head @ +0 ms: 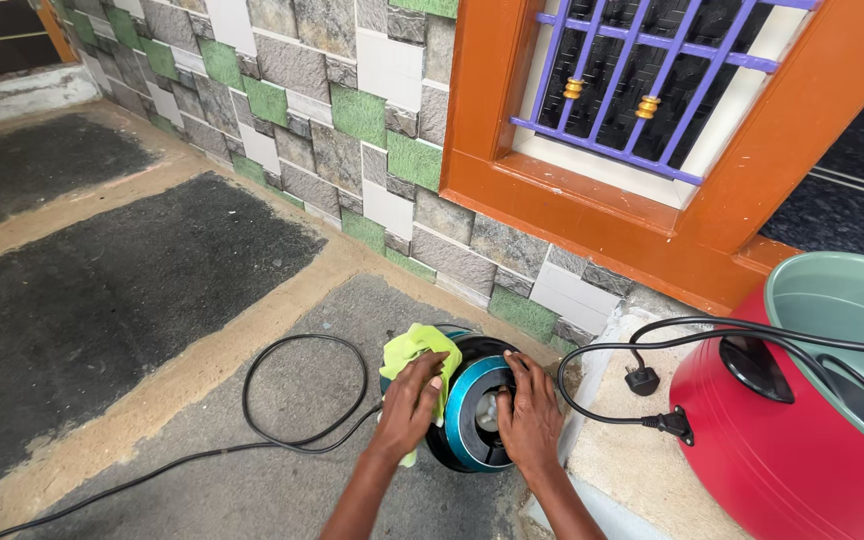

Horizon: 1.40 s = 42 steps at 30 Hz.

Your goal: The person wipes the exterior and interior of a blue mixer grinder base with a cloth, rotating the appliance to reach all sides.

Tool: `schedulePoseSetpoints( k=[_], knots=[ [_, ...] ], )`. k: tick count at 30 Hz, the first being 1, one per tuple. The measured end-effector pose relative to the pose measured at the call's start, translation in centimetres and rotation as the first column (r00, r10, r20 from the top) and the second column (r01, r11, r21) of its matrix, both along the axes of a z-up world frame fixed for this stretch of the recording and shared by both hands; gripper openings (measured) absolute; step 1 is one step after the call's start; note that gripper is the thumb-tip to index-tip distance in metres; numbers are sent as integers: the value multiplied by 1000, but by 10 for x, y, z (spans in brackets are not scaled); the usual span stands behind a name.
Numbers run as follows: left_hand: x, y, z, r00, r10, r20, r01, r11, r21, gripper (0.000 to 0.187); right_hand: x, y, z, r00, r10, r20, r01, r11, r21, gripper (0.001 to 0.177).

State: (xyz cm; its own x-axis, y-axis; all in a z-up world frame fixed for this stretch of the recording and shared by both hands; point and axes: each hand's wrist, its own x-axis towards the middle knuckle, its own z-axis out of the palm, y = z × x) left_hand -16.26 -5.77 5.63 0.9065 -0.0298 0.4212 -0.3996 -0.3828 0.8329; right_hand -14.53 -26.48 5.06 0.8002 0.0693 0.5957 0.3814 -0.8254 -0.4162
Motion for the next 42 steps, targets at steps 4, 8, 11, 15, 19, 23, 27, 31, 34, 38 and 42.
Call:
schedulePoseSetpoints(
  k=[4,8,11,15,19,23,27,31,34,38,42],
  knots=[
    [21,11,21,999,-29,26,18,929,369,56,10,-1,2,1000,25,8,-24,999,-29,56],
    [51,8,41,995,-98,-34,102,865,492,58,16,0,4,999,37,9,-37,999,-36,56],
    [75,3,49,983,-162,-91,185,820,541,60,15,2,1,998,50,25,-50,999,-8,54],
    [101,-20,50,959,-205,-197,278,820,501,61,13,1,-1,998,47,46,-46,999,-5,52],
    [117,-28,36,919,-275,-282,353,893,279,56,10,0,-1,999,32,28,-31,999,-25,53],
    [122,-6,5,896,-431,-105,434,901,-2,50,3,-1,-4,999,36,2,-36,999,-18,55],
    [109,6,-8,825,-499,-265,433,859,-272,52,4,-15,-10,999,43,0,-43,998,-41,59],
    [111,-1,0,797,-546,-258,489,834,-254,60,7,-21,-20,999,20,-34,-22,998,-64,61],
    [118,-2,5,844,-469,-259,472,880,-55,57,9,-19,-18,999,29,-46,-31,998,-56,61],
    [144,-11,2,939,-316,-137,343,894,289,45,12,-19,-16,998,54,-29,-55,998,-39,59],
    [167,-39,11,960,-199,-195,270,835,479,37,19,-24,-18,995,100,10,-100,995,-8,55]
  ],
)
